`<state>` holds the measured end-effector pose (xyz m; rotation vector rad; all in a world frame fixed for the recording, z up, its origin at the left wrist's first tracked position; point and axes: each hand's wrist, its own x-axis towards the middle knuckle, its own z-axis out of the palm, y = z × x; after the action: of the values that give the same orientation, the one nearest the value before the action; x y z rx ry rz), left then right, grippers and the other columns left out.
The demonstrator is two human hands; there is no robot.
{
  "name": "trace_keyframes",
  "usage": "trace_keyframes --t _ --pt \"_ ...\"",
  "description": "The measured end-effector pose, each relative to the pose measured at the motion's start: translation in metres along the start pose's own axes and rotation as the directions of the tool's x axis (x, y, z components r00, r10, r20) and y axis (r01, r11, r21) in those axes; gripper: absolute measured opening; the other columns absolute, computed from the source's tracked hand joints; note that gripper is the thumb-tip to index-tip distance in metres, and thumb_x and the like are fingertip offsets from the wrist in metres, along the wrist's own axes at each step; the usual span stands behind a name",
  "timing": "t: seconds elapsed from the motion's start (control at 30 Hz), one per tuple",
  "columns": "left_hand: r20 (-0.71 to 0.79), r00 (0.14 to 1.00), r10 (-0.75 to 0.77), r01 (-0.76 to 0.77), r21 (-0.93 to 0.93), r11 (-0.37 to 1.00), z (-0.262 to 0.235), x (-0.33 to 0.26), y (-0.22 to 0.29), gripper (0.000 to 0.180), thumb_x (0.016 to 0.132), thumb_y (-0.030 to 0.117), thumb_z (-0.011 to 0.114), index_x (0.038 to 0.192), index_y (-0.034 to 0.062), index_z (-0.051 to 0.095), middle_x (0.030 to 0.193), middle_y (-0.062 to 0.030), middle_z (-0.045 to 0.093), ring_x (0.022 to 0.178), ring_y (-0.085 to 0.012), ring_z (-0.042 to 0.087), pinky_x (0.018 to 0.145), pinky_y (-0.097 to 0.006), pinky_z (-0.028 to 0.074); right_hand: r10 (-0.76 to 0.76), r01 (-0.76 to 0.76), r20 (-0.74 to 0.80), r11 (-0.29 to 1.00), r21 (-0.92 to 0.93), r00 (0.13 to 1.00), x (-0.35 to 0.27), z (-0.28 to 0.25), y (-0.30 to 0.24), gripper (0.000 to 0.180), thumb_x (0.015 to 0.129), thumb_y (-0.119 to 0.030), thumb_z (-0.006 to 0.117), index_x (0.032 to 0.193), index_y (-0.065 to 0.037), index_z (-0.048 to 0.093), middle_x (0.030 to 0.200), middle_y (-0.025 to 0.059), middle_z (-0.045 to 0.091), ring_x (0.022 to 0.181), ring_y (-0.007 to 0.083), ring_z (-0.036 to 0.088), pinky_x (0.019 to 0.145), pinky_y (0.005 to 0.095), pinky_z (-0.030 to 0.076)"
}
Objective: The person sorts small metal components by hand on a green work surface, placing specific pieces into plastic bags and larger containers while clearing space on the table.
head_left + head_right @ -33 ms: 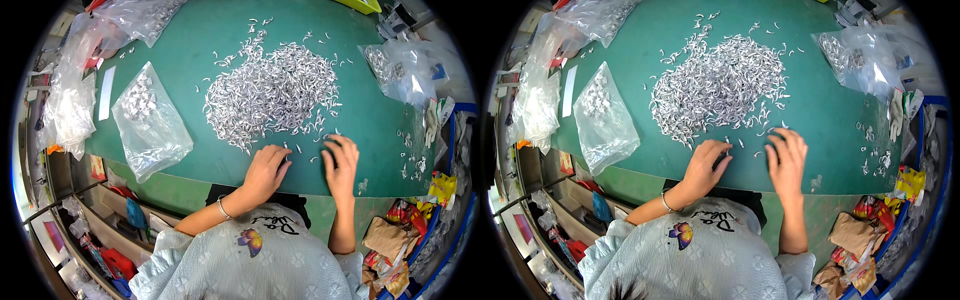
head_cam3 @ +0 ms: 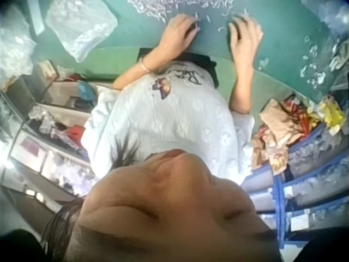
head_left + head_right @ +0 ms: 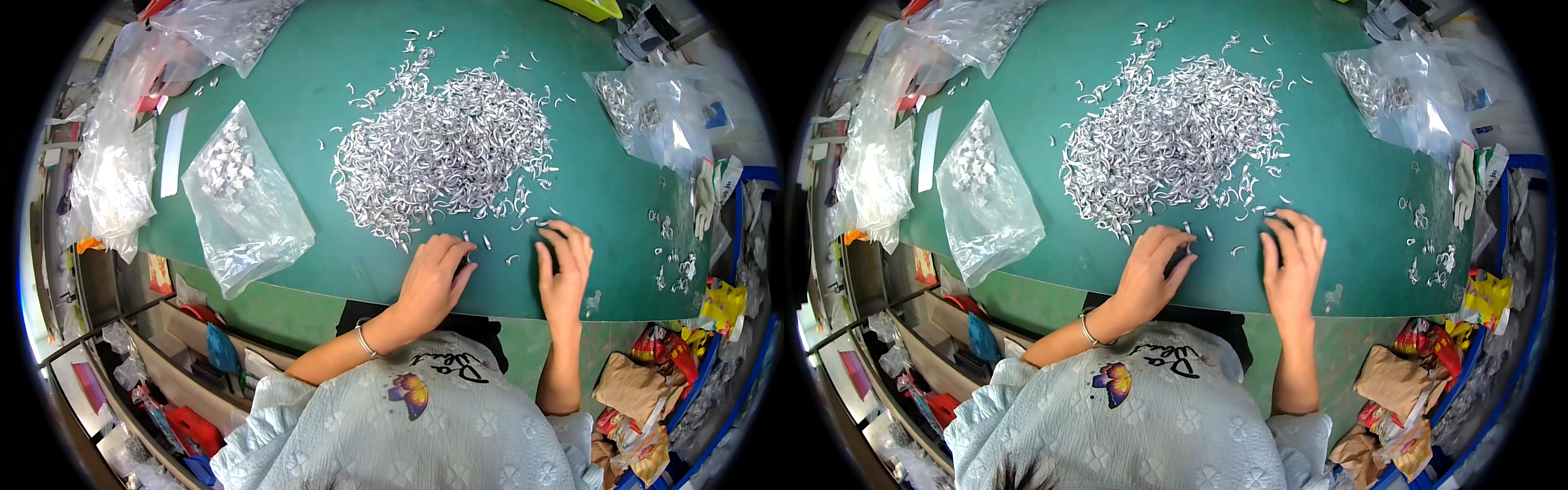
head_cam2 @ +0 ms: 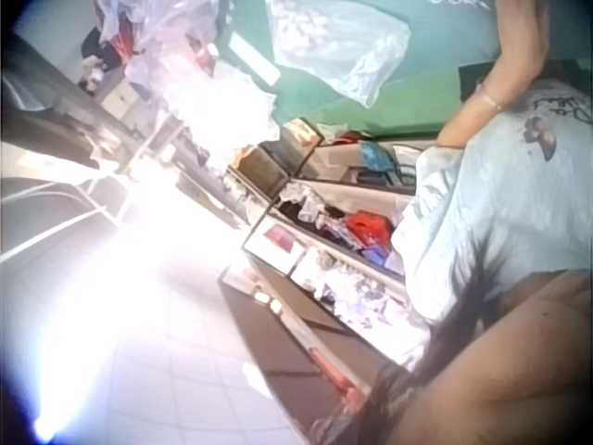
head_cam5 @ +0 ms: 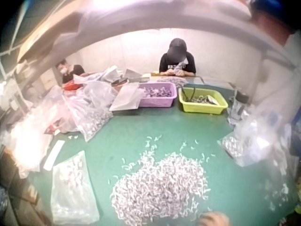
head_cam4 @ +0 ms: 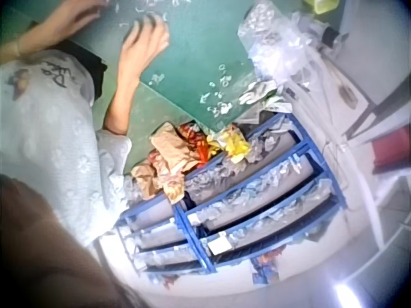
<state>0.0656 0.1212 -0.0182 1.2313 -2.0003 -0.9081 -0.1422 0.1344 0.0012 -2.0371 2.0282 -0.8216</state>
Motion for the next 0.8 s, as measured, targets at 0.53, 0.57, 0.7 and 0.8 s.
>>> trace_keyframes --t 0.53,0.57,0.7,0.8 --pt "-0.049 0.998 0.039 -0.03 0.173 0.984 -0.001 0.01 -0.003 0.036 0.077 0.001 0.069 0.113 0.0047 0.062 0.103 -0.0102 0.055 0.089 -0.0263 0.052 0.081 -0.037 0.042 -0.039 0.027 0.064 0.983 0.183 0.997 -0.024 0.024 -0.034 0.026 0.074 -0.009 0.074 0.097 -0.002 0.064 0.096 0.0102 0.058 0.085 0.0283 0.055 0.071 0.0381 0.042" --pt "-0.034 0.997 0.066 -0.058 0.212 0.976 0.001 0.01 -0.006 0.035 0.078 0.0 0.067 0.112 0.0047 0.062 0.106 -0.0098 0.055 0.088 -0.0257 0.052 0.081 -0.039 0.042 -0.03 0.017 0.058 0.979 0.205 0.998 -0.026 0.024 -0.034 0.032 0.074 -0.011 0.075 0.102 -0.001 0.063 0.097 0.0112 0.057 0.086 0.0286 0.054 0.072 0.0381 0.042" --pt "0.023 0.998 0.051 -0.054 0.197 0.979 -0.002 0.009 -0.018 0.037 0.078 0.001 0.067 0.114 0.0053 0.061 0.112 -0.0093 0.054 0.09 -0.0256 0.052 0.082 -0.039 0.041 -0.075 0.046 0.157 0.982 0.181 0.985 -0.027 0.031 -0.043 0.026 0.074 -0.008 0.074 0.097 -0.002 0.063 0.094 0.0102 0.056 0.086 0.029 0.054 0.074 0.0394 0.043" --pt "0.009 0.997 0.074 -0.075 0.139 0.987 -0.003 0.009 -0.017 0.034 0.078 0.001 0.068 0.111 0.0053 0.062 0.11 -0.0083 0.054 0.091 -0.0251 0.053 0.082 -0.039 0.041 -0.081 0.079 0.005 0.982 0.17 0.997 -0.03 0.033 -0.022 0.018 0.074 -0.004 0.072 0.089 -0.002 0.063 0.093 0.0106 0.055 0.085 0.0291 0.054 0.073 0.0397 0.043"
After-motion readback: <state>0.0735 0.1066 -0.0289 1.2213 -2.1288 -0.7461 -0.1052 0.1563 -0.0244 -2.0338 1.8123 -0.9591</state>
